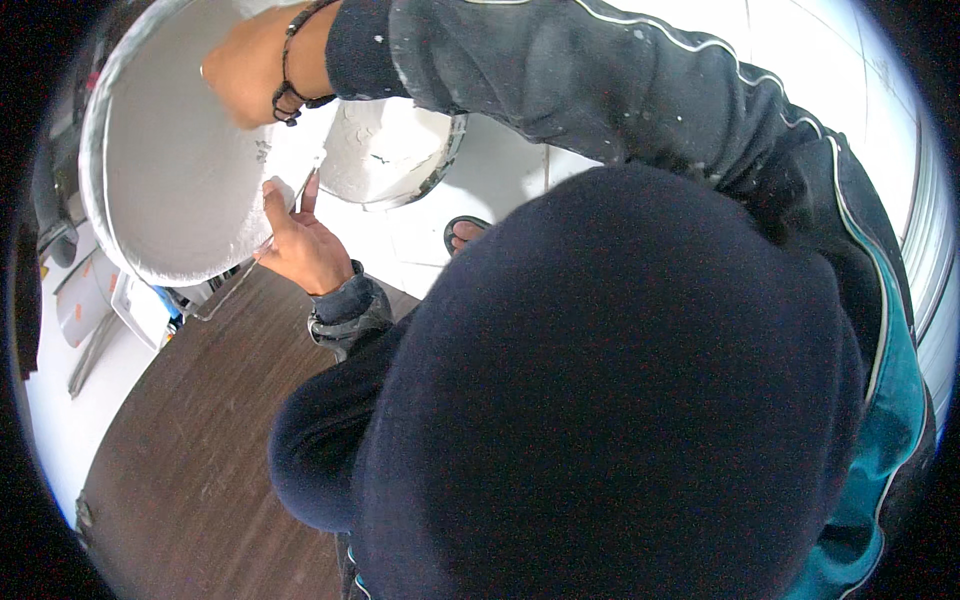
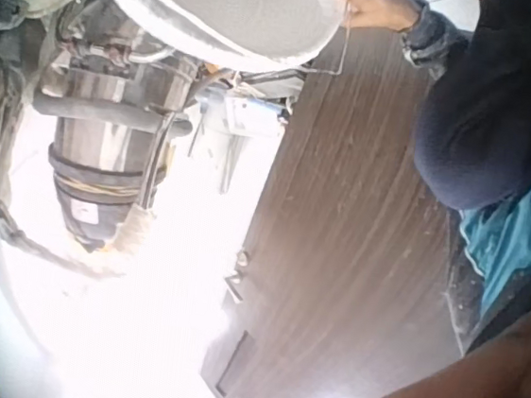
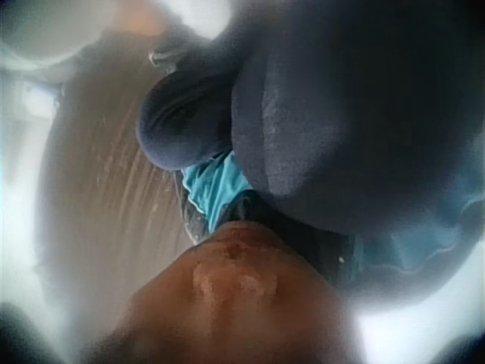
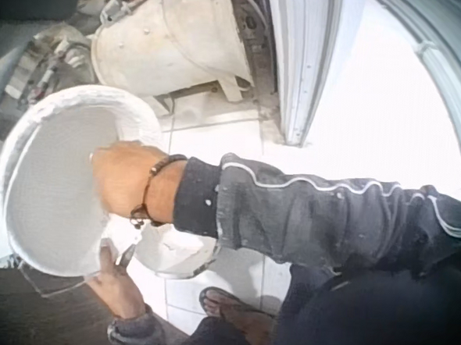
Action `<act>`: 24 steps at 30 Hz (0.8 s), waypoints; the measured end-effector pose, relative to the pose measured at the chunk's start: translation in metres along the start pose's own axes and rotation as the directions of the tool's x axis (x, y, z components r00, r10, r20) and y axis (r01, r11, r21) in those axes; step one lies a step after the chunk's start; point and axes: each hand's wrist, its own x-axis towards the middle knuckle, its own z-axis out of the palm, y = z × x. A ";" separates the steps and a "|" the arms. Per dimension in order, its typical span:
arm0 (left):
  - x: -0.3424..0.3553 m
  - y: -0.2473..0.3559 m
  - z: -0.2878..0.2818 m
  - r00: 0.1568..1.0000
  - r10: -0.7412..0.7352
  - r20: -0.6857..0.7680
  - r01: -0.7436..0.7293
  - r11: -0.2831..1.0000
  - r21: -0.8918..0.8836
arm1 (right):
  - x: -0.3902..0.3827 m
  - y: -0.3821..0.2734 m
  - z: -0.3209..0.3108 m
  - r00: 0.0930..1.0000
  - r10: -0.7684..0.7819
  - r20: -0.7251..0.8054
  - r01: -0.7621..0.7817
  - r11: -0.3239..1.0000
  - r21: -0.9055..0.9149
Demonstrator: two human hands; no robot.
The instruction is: The person scrapes white material from one bucket using a brush and transfers it into another bucket while sitting on the floor.
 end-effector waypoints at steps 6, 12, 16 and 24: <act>0.000 -0.004 0.001 1.000 0.010 -0.024 -0.011 0.999 -0.033 | -0.018 -0.019 -0.017 0.981 -0.153 -0.120 0.140 0.985 -0.105; 0.003 -0.008 0.000 1.000 -0.025 -0.017 0.025 0.999 -0.025 | -0.001 -0.028 -0.013 0.924 -0.371 -0.089 0.342 0.909 -0.237; 0.002 -0.006 -0.001 0.999 0.039 -0.037 -0.039 0.999 0.007 | 0.009 -0.015 0.018 0.853 -0.519 -0.048 0.466 0.800 -0.377; -0.001 -0.006 -0.006 0.989 0.074 -0.127 -0.059 0.992 0.115 | 0.010 -0.013 0.016 0.744 -0.652 -0.143 0.515 0.697 -0.499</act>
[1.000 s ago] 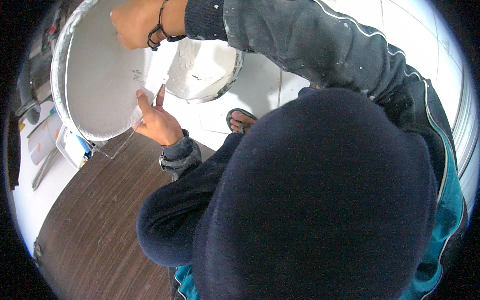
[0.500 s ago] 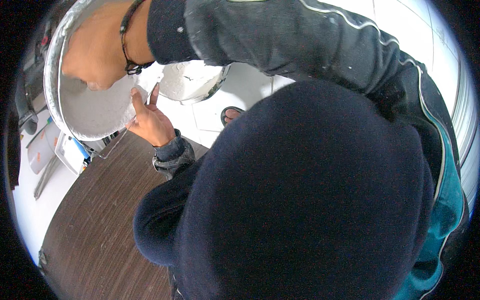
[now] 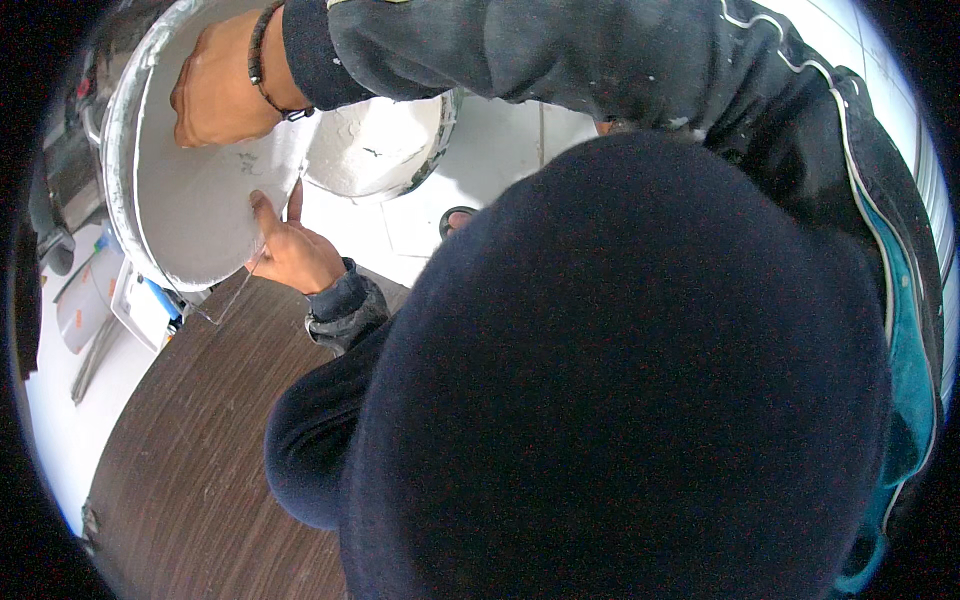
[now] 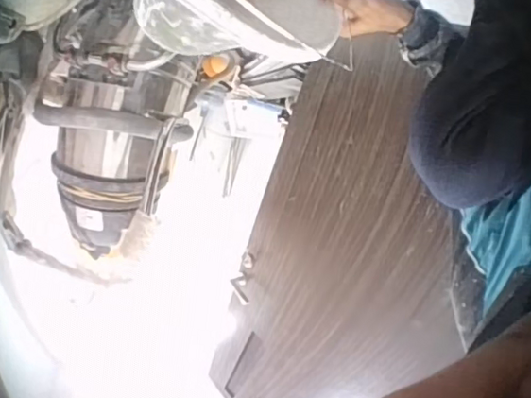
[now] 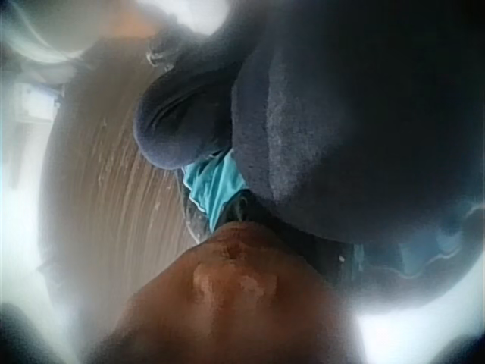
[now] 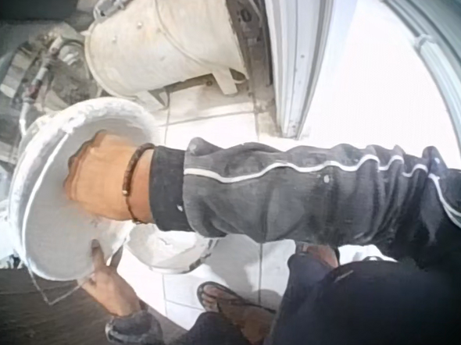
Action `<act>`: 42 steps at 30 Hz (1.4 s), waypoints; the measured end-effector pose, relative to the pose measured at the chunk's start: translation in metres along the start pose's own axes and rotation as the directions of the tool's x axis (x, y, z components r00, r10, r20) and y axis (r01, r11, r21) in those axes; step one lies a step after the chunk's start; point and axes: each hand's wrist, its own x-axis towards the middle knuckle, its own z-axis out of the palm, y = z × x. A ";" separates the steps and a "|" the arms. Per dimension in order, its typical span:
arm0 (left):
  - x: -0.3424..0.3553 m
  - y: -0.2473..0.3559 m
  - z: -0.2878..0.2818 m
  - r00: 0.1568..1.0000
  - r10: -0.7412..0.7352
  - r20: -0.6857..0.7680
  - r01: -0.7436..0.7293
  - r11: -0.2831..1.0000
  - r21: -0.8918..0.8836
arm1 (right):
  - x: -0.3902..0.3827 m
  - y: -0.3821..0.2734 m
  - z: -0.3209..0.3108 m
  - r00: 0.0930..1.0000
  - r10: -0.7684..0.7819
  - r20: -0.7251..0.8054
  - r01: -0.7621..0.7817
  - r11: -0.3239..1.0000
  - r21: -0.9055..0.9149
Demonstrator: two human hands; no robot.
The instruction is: The person scrapes white material from one bucket using a brush and transfers it into another bucket while sitting on the floor.
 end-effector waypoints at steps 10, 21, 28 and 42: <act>0.004 0.007 0.001 0.998 0.055 0.032 -0.054 0.998 -0.046 | -0.021 -0.003 -0.071 0.898 0.343 0.277 -0.400 0.897 0.189; 0.001 0.008 0.006 0.999 0.035 0.031 -0.032 0.997 -0.074 | -0.019 0.016 -0.005 0.928 0.372 0.023 -0.371 0.916 0.151; 0.005 0.001 -0.003 0.998 -0.059 0.029 0.060 0.997 -0.052 | -0.017 0.017 0.014 0.957 0.252 0.143 -0.275 0.946 0.172; 0.003 0.004 0.000 0.999 -0.021 0.028 0.021 0.999 -0.033 | -0.002 0.040 -0.017 0.894 -0.079 0.441 -0.080 0.941 0.329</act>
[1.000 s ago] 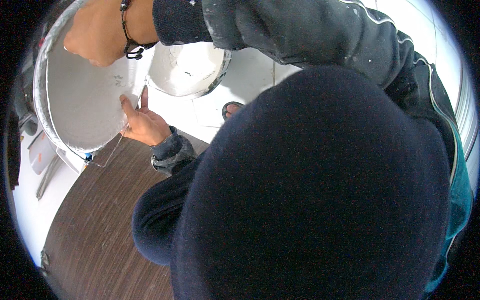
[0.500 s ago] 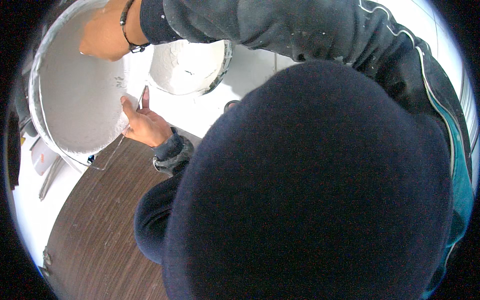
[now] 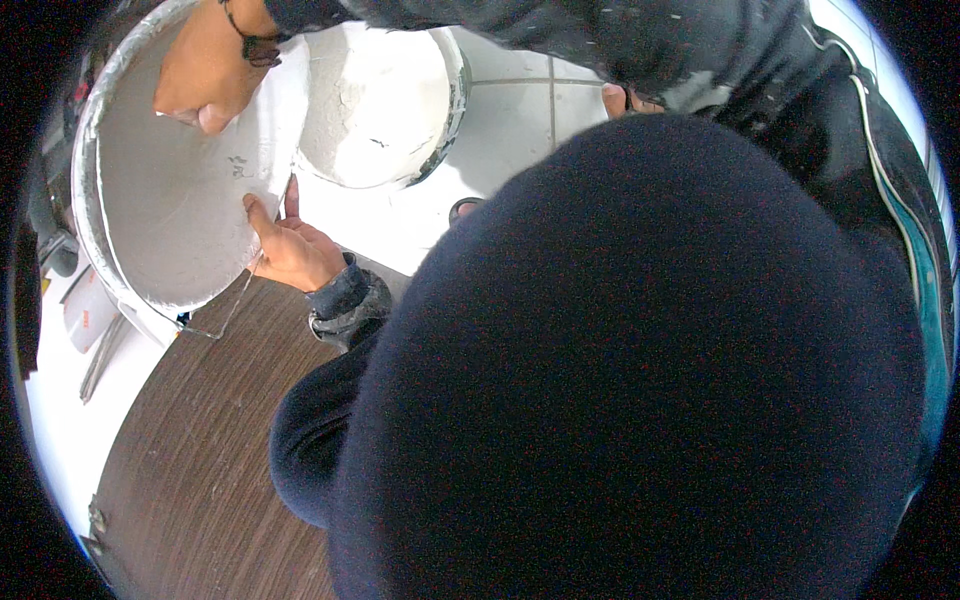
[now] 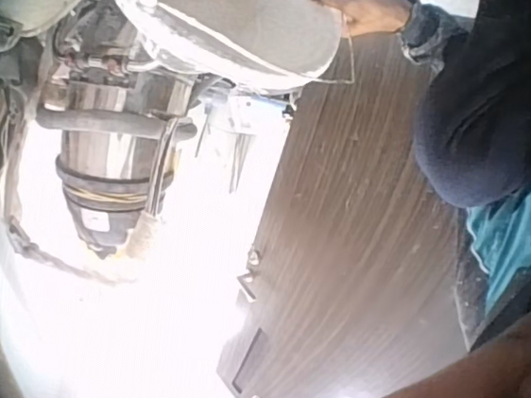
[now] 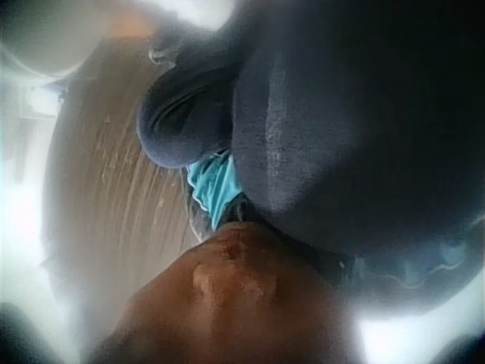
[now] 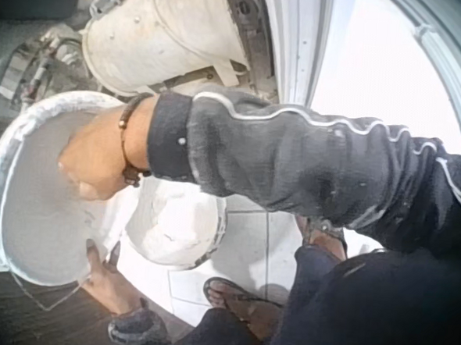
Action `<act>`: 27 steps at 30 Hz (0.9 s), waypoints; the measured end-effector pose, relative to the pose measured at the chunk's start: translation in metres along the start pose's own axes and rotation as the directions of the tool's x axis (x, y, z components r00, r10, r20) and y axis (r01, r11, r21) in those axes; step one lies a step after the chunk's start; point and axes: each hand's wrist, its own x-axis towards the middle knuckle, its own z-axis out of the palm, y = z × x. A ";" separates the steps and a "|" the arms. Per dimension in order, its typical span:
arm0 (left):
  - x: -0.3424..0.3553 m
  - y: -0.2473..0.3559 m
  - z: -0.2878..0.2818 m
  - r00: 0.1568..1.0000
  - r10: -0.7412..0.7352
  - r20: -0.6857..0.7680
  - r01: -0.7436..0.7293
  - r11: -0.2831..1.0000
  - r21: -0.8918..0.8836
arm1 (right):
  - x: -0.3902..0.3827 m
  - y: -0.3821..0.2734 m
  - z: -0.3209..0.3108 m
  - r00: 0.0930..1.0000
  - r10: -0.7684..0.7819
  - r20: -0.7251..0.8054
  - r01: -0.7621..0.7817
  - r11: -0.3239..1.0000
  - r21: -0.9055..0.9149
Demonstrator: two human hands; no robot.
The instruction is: The person scrapes white material from one bucket using a brush and transfers it into another bucket while sitting on the floor.
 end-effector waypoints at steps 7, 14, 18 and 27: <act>0.002 -0.002 -0.001 0.999 0.036 -0.018 -0.036 0.999 -0.030 | -0.030 -0.032 -0.026 0.972 0.235 -0.006 -0.235 0.971 -0.050; 0.002 0.000 -0.001 1.000 0.023 0.003 -0.023 1.000 0.003 | 0.002 -0.020 0.030 0.926 0.041 -0.375 -0.116 0.977 -0.179; 0.004 -0.007 -0.002 0.989 0.146 0.025 -0.147 0.989 0.032 | 0.016 -0.012 0.046 0.918 0.024 -0.396 -0.124 0.966 -0.228; 0.006 0.001 -0.012 0.983 0.164 -0.084 -0.154 0.981 0.114 | -0.010 -0.030 0.029 0.980 0.052 -0.192 -0.087 0.979 -0.182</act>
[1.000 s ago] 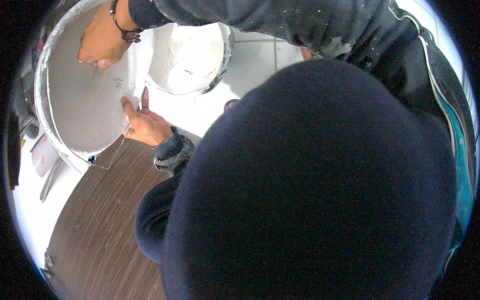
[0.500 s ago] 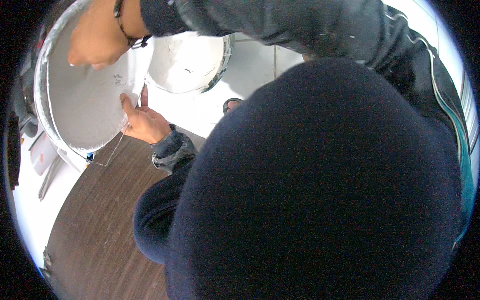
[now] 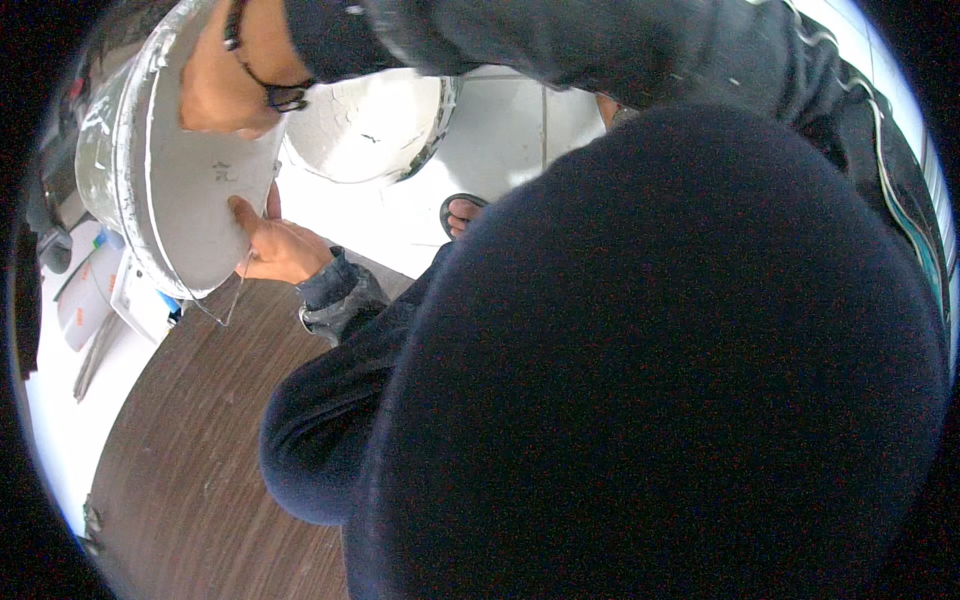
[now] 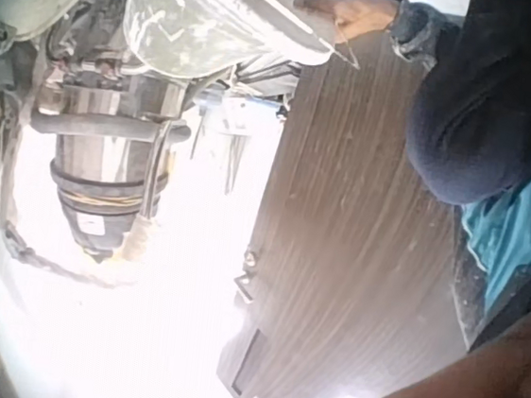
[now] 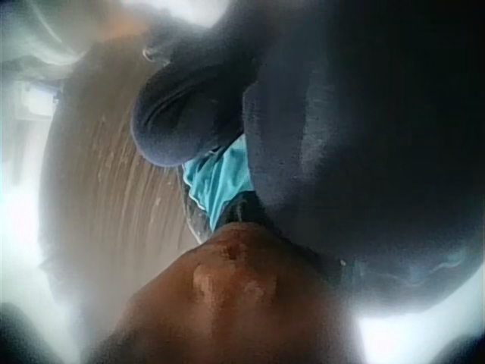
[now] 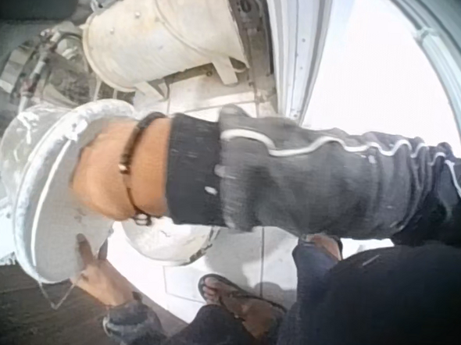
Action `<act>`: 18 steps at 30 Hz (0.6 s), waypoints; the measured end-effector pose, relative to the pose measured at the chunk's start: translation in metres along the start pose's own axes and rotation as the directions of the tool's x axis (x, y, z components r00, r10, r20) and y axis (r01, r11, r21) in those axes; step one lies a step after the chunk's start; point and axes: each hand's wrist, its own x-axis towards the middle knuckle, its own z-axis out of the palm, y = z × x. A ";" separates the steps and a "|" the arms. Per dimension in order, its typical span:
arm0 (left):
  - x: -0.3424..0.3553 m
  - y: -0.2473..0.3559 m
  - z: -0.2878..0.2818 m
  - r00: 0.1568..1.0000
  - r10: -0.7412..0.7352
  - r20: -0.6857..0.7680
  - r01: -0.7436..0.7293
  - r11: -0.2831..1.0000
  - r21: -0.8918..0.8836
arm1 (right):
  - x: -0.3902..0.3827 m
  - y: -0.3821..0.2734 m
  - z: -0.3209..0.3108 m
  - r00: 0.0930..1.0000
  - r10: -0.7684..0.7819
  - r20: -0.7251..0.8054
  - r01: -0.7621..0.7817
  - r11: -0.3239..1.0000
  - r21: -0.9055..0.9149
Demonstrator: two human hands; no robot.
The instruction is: The person scrapes white material from one bucket using a brush and transfers it into another bucket while sitting on the floor.
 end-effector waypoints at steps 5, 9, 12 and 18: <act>0.002 -0.005 0.007 0.999 0.020 -0.025 -0.020 1.000 0.006 | -0.035 0.000 -0.032 0.992 0.116 0.051 -0.117 0.993 0.016; 0.002 -0.001 0.004 0.999 0.020 -0.030 -0.019 0.999 0.033 | -0.021 0.001 -0.026 0.984 0.097 -0.147 -0.091 0.995 0.044; -0.002 -0.002 0.008 1.000 -0.005 -0.017 0.005 1.000 -0.003 | -0.008 0.005 -0.004 0.954 0.085 -0.286 -0.096 0.995 -0.024; -0.004 0.003 0.006 1.000 0.026 -0.001 -0.026 0.999 0.023 | -0.013 0.007 0.010 0.979 0.057 -0.198 -0.083 0.988 -0.129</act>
